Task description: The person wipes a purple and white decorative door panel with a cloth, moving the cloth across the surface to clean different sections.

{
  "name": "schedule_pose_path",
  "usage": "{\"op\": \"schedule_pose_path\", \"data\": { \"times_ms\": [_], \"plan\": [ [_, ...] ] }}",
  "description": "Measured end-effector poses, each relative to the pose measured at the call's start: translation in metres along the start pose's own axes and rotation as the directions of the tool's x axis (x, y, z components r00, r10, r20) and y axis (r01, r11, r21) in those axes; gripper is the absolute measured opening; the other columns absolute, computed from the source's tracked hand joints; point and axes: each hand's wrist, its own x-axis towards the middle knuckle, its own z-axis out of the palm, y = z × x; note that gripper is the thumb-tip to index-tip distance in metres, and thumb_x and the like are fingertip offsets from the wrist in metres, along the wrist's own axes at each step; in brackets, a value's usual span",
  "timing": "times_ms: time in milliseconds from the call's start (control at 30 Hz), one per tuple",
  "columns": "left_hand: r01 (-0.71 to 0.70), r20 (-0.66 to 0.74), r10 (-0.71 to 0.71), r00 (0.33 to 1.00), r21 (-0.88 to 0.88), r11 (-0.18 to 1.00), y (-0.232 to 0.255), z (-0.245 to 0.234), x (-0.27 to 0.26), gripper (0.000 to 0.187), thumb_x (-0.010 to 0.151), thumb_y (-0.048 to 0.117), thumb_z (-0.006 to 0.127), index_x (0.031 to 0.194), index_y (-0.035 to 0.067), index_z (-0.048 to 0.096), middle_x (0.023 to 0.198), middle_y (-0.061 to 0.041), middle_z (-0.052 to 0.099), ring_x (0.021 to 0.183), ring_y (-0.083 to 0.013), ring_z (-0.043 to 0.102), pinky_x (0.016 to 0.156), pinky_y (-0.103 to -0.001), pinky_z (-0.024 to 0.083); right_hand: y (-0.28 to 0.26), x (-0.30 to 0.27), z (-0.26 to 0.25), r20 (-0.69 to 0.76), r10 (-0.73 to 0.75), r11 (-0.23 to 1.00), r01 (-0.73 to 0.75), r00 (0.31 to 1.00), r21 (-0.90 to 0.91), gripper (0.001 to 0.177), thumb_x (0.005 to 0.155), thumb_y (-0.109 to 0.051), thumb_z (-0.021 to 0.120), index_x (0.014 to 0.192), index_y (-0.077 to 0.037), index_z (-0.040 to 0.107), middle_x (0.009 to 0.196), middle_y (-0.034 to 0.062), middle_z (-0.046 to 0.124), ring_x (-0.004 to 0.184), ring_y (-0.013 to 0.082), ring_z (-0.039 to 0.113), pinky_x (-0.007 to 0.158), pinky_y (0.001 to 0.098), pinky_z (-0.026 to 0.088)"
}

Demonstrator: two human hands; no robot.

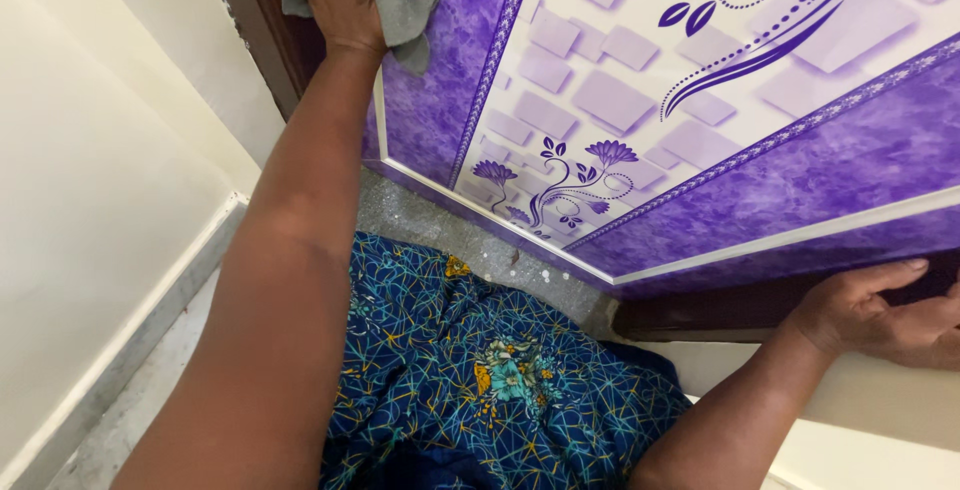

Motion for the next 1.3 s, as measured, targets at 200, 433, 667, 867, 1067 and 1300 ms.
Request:
{"op": "schedule_pose_path", "data": {
  "times_ms": [200, 433, 667, 867, 1067, 1300],
  "plan": [
    [0.020, 0.035, -0.023, 0.999, 0.083, 0.996, -0.017, 0.022, -0.040, 0.052, 0.111, 0.051, 0.052, 0.152, 0.019, 0.051, 0.160, -0.021, 0.034, 0.145, -0.0454, 0.037, 0.123, -0.066, 0.023, -0.016, 0.012, -0.005, -0.039, -0.053, 0.992, 0.057, 0.998, 0.116, 0.022, 0.110, -0.004, 0.057, 0.127, 0.010, 0.056, 0.121, 0.0241, 0.066, 0.114, 0.0352, 0.065, 0.099, 0.0450, 0.054],
    [0.058, 0.100, -0.070, 0.992, 0.118, 0.991, -0.019, 0.027, -0.079, 0.049, 0.112, 0.046, 0.051, 0.157, 0.025, 0.051, 0.168, -0.020, 0.024, 0.153, -0.0466, 0.028, 0.124, -0.067, 0.021, -0.032, 0.024, -0.014, -0.034, -0.027, 0.999, 0.026, 0.999, -0.034, 0.029, 0.100, -0.006, 0.060, 0.126, 0.006, 0.059, 0.120, 0.0252, 0.063, 0.112, 0.0370, 0.062, 0.098, 0.0454, 0.052],
    [0.160, 0.233, -0.175, 0.957, 0.080, 0.984, -0.027, 0.036, -0.116, 0.045, 0.106, 0.046, 0.057, 0.144, 0.021, 0.060, 0.167, -0.023, 0.027, 0.152, -0.0480, 0.027, 0.123, -0.066, 0.019, -0.017, 0.012, -0.006, -0.006, 0.000, 1.000, 0.000, 1.000, -0.014, 0.031, 0.103, -0.003, 0.055, 0.133, 0.006, 0.061, 0.128, 0.0215, 0.068, 0.120, 0.0349, 0.065, 0.106, 0.0455, 0.055],
    [0.111, 0.214, -0.128, 0.968, 0.088, 0.990, -0.041, 0.053, -0.151, 0.040, 0.105, 0.042, 0.060, 0.137, 0.019, 0.062, 0.168, -0.021, 0.023, 0.153, -0.0464, 0.026, 0.125, -0.064, 0.018, -0.005, 0.002, -0.002, -0.026, -0.067, 0.998, 0.067, 0.997, 0.004, 0.025, 0.103, 0.001, 0.055, 0.127, 0.009, 0.059, 0.119, 0.0246, 0.066, 0.112, 0.0369, 0.064, 0.098, 0.0467, 0.053],
    [0.154, 0.334, -0.178, 0.926, 0.096, 0.983, -0.045, 0.051, -0.166, 0.044, 0.103, 0.042, 0.060, 0.139, 0.016, 0.060, 0.170, -0.019, 0.017, 0.153, -0.0447, 0.023, 0.125, -0.064, 0.016, -0.012, -0.001, -0.008, 0.029, -0.051, 0.997, 0.053, 0.998, -0.063, 0.027, 0.104, 0.000, 0.060, 0.129, 0.010, 0.056, 0.121, 0.0264, 0.064, 0.110, 0.0397, 0.061, 0.096, 0.0500, 0.050],
    [0.244, 0.321, -0.253, 0.913, 0.067, 0.967, -0.028, 0.034, -0.160, 0.045, 0.110, 0.038, 0.053, 0.150, 0.017, 0.057, 0.173, -0.016, 0.013, 0.154, -0.0496, 0.022, 0.127, -0.061, 0.015, -0.005, -0.005, -0.004, 0.174, 0.271, 0.942, -0.298, 0.947, 0.156, 0.034, 0.105, -0.010, 0.052, 0.135, 0.006, 0.053, 0.134, 0.0282, 0.057, 0.121, 0.0394, 0.061, 0.105, 0.0542, 0.054]
  ]
}}
